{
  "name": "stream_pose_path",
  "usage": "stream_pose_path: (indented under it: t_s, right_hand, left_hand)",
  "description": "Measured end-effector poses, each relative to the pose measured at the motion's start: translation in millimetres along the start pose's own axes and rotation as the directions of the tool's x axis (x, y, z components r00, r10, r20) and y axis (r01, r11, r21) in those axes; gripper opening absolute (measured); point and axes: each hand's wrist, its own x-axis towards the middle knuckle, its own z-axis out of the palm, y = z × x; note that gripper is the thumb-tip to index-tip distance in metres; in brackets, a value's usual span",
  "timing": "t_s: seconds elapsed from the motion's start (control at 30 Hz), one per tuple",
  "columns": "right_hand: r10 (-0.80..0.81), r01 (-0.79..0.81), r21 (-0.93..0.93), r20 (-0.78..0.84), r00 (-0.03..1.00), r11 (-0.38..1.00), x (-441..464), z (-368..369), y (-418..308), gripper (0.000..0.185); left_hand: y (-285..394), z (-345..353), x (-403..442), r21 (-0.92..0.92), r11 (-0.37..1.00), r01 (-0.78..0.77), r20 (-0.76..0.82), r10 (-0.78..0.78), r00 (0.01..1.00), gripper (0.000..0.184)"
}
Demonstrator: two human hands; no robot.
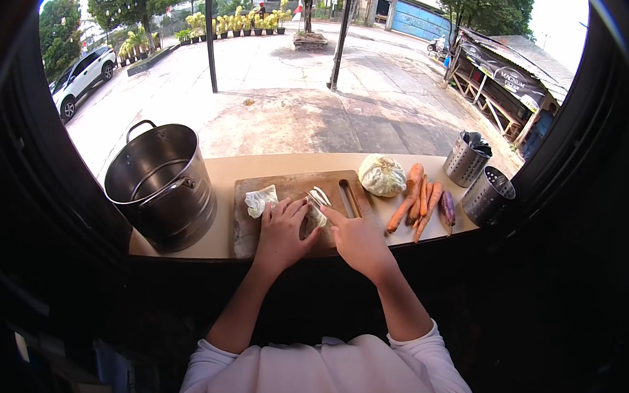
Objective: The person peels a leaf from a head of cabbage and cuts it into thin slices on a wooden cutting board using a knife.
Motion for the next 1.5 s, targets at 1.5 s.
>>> stream_pose_path:
  t_s: [1.5]
  right_hand:
    - [0.057,-0.052,-0.117,0.037,0.998,0.992,-71,-18,7,0.051]
  left_hand:
    - [-2,1,-1,-0.057,0.998,-0.011,-0.046,0.009,0.999,0.06]
